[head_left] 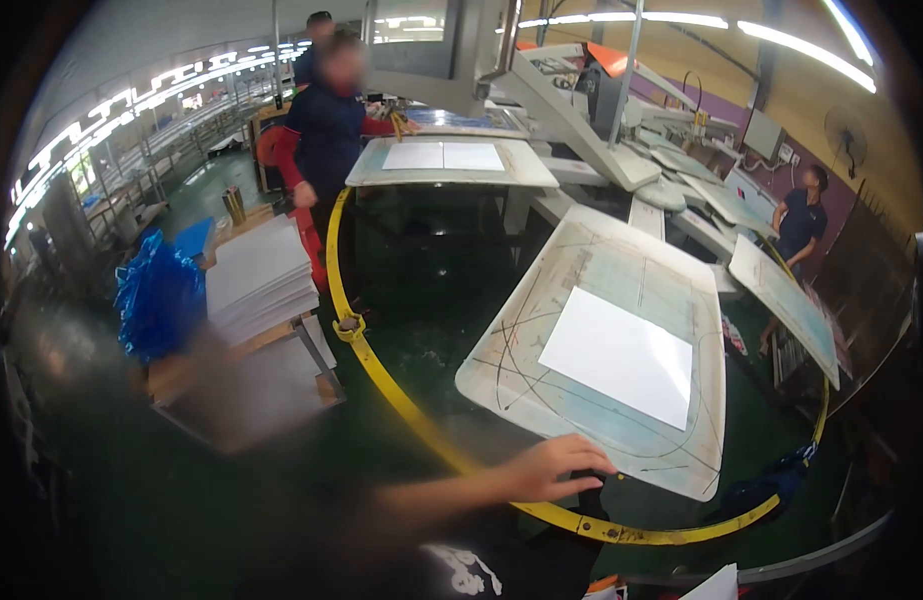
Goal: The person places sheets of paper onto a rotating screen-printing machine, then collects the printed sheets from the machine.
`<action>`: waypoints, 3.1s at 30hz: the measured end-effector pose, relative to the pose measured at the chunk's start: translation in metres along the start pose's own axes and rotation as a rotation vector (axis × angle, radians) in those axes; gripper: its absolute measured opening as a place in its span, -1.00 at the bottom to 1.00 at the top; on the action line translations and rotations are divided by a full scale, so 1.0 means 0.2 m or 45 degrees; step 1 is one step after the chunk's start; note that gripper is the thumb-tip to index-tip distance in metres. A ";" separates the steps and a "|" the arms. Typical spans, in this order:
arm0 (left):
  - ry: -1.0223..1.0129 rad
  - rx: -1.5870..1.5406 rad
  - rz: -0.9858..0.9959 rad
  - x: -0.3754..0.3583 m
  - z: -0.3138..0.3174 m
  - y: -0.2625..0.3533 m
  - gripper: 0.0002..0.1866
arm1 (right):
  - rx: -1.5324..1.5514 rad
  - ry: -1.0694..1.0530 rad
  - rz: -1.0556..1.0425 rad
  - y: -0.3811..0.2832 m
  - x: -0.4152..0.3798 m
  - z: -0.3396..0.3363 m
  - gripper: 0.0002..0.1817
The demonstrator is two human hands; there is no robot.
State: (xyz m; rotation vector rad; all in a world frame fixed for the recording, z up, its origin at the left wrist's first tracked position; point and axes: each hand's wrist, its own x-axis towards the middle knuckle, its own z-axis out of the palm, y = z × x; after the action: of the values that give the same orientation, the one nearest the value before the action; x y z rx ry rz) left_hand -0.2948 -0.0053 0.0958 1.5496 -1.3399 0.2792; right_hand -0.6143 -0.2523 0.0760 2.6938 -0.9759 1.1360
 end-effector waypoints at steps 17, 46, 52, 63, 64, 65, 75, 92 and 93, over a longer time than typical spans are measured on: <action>-0.192 -1.493 -1.074 0.11 0.02 0.68 -0.59 | 0.436 0.156 -1.094 -0.72 -0.09 0.22 -0.35; 0.109 -1.011 -1.031 0.01 0.12 -0.03 -0.41 | 0.521 0.106 0.804 -0.16 0.14 0.46 -0.41; -0.132 -0.369 -0.921 -0.03 0.10 -0.15 -0.27 | 0.302 0.039 0.637 -0.19 0.34 0.60 -0.46; -0.225 0.605 -0.527 0.21 -0.12 -1.01 -0.10 | 0.455 -0.469 0.218 -0.31 0.96 1.31 -0.26; -0.250 0.681 -0.527 0.24 -0.15 -1.07 -0.08 | 0.404 -0.472 0.168 -0.37 0.98 1.36 -0.23; -0.282 0.755 -0.530 0.26 -0.20 -1.12 -0.06 | 0.415 -0.431 0.166 -0.43 1.00 1.39 -0.21; -0.330 0.929 -0.550 0.22 -0.35 -1.44 -0.04 | 0.269 -0.261 0.175 -0.80 1.08 1.45 -0.05; -0.350 1.036 -0.593 0.14 -0.35 -1.48 -0.03 | 0.130 -0.242 0.071 -0.80 1.02 1.52 -0.12; -0.347 1.038 -0.600 0.14 -0.35 -1.48 -0.03 | 0.144 -0.258 0.071 -0.80 1.03 1.52 -0.12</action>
State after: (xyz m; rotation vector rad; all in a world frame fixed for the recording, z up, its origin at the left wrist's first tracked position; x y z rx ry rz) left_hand -0.0093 -0.0096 -0.0099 2.6095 -1.0533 0.3456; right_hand -0.2244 -0.3207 0.0203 2.9366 -1.0491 0.9684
